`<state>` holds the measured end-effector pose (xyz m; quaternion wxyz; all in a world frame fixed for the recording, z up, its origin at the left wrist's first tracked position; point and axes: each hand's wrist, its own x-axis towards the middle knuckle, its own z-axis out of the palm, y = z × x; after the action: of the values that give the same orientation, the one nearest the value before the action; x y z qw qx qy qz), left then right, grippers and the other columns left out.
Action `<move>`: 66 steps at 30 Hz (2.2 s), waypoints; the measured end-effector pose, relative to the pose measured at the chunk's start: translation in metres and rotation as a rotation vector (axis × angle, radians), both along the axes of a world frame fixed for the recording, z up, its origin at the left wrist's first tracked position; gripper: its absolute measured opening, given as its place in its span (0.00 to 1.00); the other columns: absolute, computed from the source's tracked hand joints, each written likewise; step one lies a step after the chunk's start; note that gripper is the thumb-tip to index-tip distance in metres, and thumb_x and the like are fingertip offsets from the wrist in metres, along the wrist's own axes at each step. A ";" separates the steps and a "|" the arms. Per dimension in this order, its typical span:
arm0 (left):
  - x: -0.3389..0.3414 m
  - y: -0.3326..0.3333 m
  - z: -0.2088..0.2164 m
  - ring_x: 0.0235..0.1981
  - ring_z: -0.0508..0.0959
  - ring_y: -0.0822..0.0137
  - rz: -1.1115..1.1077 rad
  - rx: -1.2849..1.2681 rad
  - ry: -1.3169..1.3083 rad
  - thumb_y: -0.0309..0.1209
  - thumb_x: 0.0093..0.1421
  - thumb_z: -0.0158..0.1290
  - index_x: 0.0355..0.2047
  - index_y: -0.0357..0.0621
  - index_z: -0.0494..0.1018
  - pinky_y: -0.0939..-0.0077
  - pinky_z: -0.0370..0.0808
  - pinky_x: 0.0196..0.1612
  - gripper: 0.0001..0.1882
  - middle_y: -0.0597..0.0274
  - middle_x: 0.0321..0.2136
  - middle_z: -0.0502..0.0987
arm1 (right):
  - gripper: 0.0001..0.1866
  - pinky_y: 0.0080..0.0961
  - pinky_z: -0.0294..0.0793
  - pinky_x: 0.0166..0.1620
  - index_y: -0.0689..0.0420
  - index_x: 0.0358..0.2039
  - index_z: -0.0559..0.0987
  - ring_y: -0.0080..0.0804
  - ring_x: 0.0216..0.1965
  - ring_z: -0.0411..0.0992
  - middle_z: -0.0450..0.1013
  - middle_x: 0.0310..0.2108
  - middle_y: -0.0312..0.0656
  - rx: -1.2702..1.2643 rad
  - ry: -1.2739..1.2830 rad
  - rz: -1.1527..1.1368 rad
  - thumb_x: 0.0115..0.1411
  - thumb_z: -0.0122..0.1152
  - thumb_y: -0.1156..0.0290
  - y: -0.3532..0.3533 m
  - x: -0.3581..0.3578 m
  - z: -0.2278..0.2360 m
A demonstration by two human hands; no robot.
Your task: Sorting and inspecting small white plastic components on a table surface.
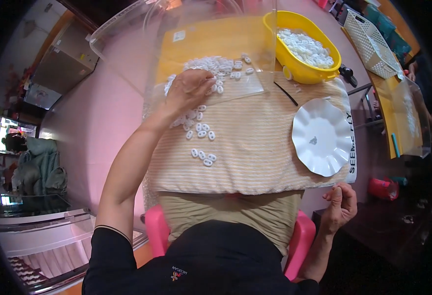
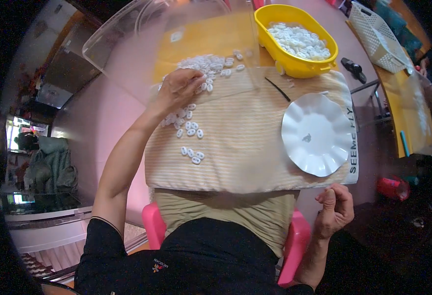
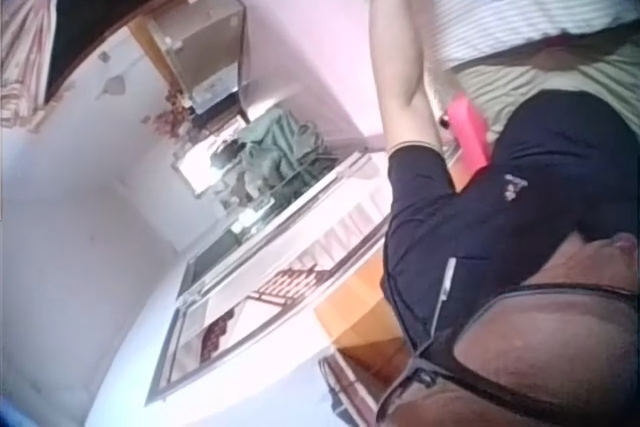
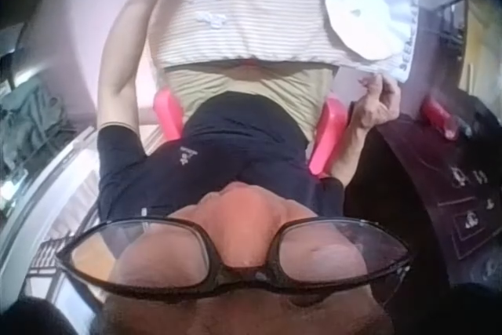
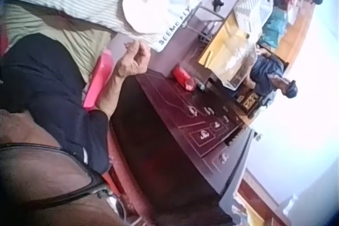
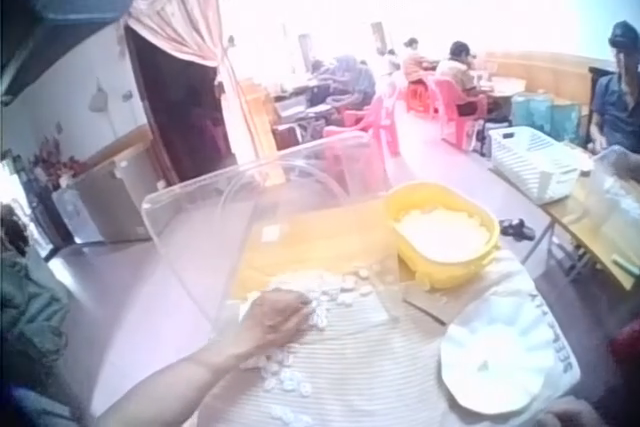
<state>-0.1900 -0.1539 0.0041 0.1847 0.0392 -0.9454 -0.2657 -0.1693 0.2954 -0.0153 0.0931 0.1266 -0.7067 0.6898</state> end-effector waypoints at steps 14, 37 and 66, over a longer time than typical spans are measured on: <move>-0.020 0.011 0.002 0.36 0.78 0.49 0.033 -0.163 -0.115 0.37 0.53 0.56 0.34 0.43 0.79 0.58 0.74 0.41 0.12 0.50 0.32 0.79 | 0.04 0.19 0.72 0.29 0.66 0.35 0.74 0.21 0.24 0.68 0.71 0.33 0.44 -0.027 -0.024 0.003 0.62 0.57 0.77 -0.001 0.000 -0.004; -0.012 0.037 0.005 0.33 0.79 0.57 0.016 0.124 0.003 0.27 0.53 0.56 0.34 0.41 0.78 0.68 0.75 0.38 0.08 0.52 0.29 0.79 | 0.05 0.17 0.71 0.29 0.67 0.36 0.75 0.22 0.24 0.69 0.72 0.31 0.42 -0.094 -0.050 0.089 0.62 0.57 0.79 -0.006 0.003 -0.003; 0.163 0.160 0.010 0.35 0.80 0.71 -0.077 1.696 -0.204 0.26 0.60 0.57 0.44 0.34 0.74 0.77 0.80 0.42 0.12 0.58 0.34 0.79 | 0.05 0.20 0.76 0.36 0.69 0.37 0.76 0.26 0.32 0.73 0.72 0.35 0.44 0.169 0.115 0.569 0.59 0.55 0.85 -0.044 0.038 0.007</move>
<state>-0.0269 0.0058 0.0138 -0.0023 0.1560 -0.4397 -0.8845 -0.1313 0.2518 -0.0079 -0.0749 0.3654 -0.6914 0.6188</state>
